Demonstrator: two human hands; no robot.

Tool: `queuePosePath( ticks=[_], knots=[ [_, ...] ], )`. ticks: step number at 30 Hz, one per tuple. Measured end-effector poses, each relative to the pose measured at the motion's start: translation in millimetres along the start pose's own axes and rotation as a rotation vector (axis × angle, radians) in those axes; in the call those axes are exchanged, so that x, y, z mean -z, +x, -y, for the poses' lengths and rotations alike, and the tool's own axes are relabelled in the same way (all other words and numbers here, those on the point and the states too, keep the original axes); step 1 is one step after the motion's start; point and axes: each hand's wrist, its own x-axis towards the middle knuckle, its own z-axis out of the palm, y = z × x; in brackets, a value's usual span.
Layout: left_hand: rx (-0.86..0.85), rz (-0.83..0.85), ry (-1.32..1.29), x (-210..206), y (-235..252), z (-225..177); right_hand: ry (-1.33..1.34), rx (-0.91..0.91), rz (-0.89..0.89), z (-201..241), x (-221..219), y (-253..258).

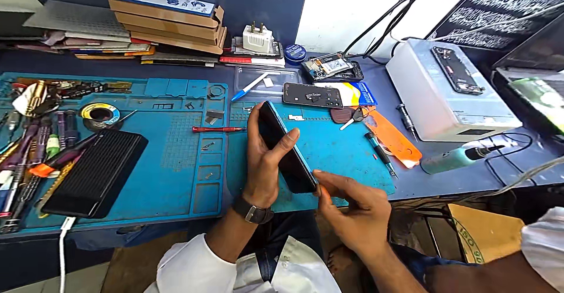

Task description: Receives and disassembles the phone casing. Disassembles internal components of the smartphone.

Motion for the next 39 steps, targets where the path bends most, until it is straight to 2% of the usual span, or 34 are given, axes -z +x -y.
queuePosePath(
  ticks=[3, 6, 15, 22, 33, 36, 39],
  knots=[
    [-0.033, -0.004, 0.034, -0.5, 0.0, 1.2, 0.027, -0.066, 0.079, -3.1, 8.5, 6.2],
    [-0.044, -0.005, 0.044, -2.2, -0.5, 2.0, -0.003, -0.069, 0.087, -3.9, 10.0, 13.8],
    [-0.021, 0.062, 0.007, 0.8, -3.2, -2.4, -0.124, 0.050, 0.006, -0.6, -1.7, 10.3],
    [-0.042, 0.074, 0.003, 2.3, -5.0, -3.4, -0.145, -0.024, 0.020, 7.7, -2.1, 12.2],
    [-0.066, 0.072, -0.024, 4.8, -4.4, -0.8, -0.295, 0.026, -0.005, 12.0, -8.7, 18.5],
    [-0.056, 0.097, -0.105, 7.2, -2.8, 0.3, -0.353, 0.070, -0.035, 16.0, -12.3, 15.6],
    [0.018, 0.231, -0.401, 15.3, -1.6, 0.2, -0.229, 0.080, -0.020, 28.5, -16.2, 11.8]
  ],
)
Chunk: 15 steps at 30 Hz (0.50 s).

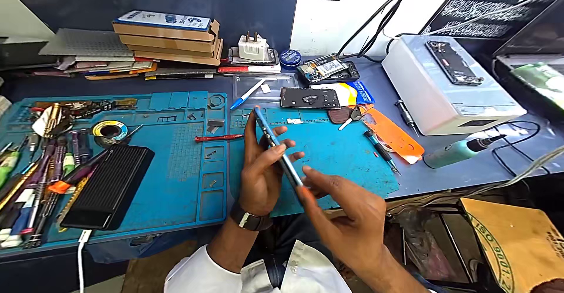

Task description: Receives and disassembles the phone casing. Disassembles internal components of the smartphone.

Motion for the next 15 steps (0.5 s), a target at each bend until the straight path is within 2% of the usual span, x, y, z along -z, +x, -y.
queuePosePath(
  ticks=[2, 5, 10, 13, 15],
  knots=[
    [0.080, 0.120, -0.256, 4.9, 0.1, -4.3, 0.142, -0.036, 0.032, 8.6, 0.1, 3.1],
    [0.141, 0.256, -0.478, 7.2, 6.4, -9.3, 0.107, -0.109, 0.069, 11.1, -3.2, 16.1],
    [0.105, 0.301, -0.393, 8.9, 13.4, -11.6, -0.043, -0.298, 0.297, 11.1, -12.9, 48.1],
    [0.057, 0.188, -0.274, 14.7, 8.3, -7.9, -0.100, -0.334, 0.395, 8.3, -16.2, 57.8],
    [0.078, 0.232, -0.268, 13.4, 7.9, -7.5, -0.108, -0.340, 0.423, 6.8, -16.9, 59.8]
  ],
)
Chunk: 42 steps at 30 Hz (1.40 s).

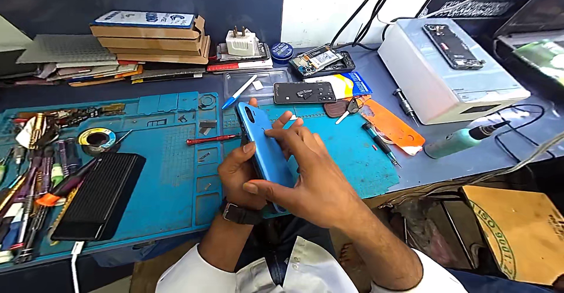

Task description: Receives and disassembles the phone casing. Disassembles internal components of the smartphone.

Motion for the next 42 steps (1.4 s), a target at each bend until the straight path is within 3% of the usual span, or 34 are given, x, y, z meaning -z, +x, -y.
queuePosePath(
  ticks=[6, 11, 13, 15, 18, 21, 26, 33, 36, 42],
  knots=[
    [0.016, 0.014, -0.050, -5.2, 1.7, 1.8, 0.022, -0.061, 0.059, 1.2, 3.7, 3.3],
    [-0.036, -0.266, -0.096, -20.7, -5.9, -1.6, 0.101, -0.109, 0.071, 0.1, 6.6, 3.3],
    [-0.030, -0.240, -0.103, -19.4, -6.4, -2.7, 0.148, -0.123, 0.065, -2.9, 5.9, 2.9],
    [-0.032, -0.213, -0.164, -18.4, -4.5, -3.8, 0.249, -0.145, 0.072, -8.0, 6.6, 2.6],
    [-0.106, -0.435, -0.022, -16.3, -5.2, -0.3, 0.440, -0.157, 0.070, -19.5, 6.1, 1.8],
    [-0.117, -0.449, 0.000, -14.1, -6.4, 0.5, 0.660, -0.187, 0.029, -27.6, 8.0, -1.9],
    [-0.082, -0.478, 0.037, -16.0, -6.6, -1.4, 0.919, -0.395, -0.115, -41.0, 13.7, -10.1],
    [0.092, -0.452, 0.053, -18.3, -13.3, -5.2, 0.876, -0.478, -0.162, -77.0, 26.5, -19.2],
    [0.184, -0.314, -0.131, -9.5, -16.6, -11.0, 0.734, -0.482, -0.171, -97.5, 44.9, -18.6],
    [0.337, -0.491, 0.047, -18.2, -20.8, -33.9, 0.456, -0.401, 0.008, -136.7, 76.1, -6.5]
  ],
)
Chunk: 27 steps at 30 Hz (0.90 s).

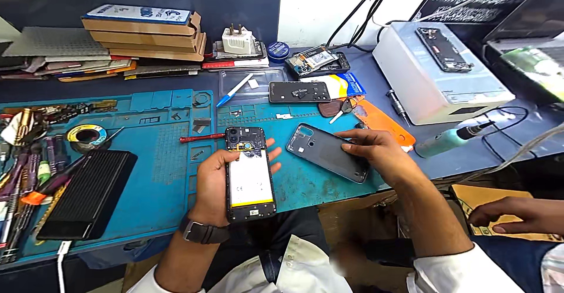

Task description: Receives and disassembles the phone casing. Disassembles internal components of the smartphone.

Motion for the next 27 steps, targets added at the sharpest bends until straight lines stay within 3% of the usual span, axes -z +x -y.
queuePosePath(
  ticks=[2, 5, 9, 14, 17, 23, 27],
  knots=[
    [0.042, -0.064, 0.118, -3.4, -5.6, -2.0, -0.173, 0.077, -0.042, -0.9, 0.0, 10.2],
    [0.069, -0.077, 0.209, -3.2, -9.7, -5.6, -0.545, 0.264, -0.264, 0.3, -2.3, 23.1],
    [0.090, -0.088, 0.345, 8.7, -20.2, -12.9, -0.635, 0.419, -0.478, 5.7, 20.8, 13.1],
    [0.166, -0.086, 0.550, 13.2, -28.8, -21.1, -0.787, 0.154, -0.423, -3.6, 43.0, -9.8],
    [0.201, 0.066, 0.724, 0.4, -16.4, -19.9, -0.881, 0.060, -0.378, -10.7, 39.3, -11.5],
    [0.257, 0.312, 1.320, -27.6, 17.6, -24.4, -0.964, -0.017, -0.306, -6.6, 34.8, -7.7],
    [0.161, 0.371, 1.814, -38.8, 34.2, -25.3, -0.903, -0.033, -0.394, -0.1, 36.9, -9.0]
  ],
)
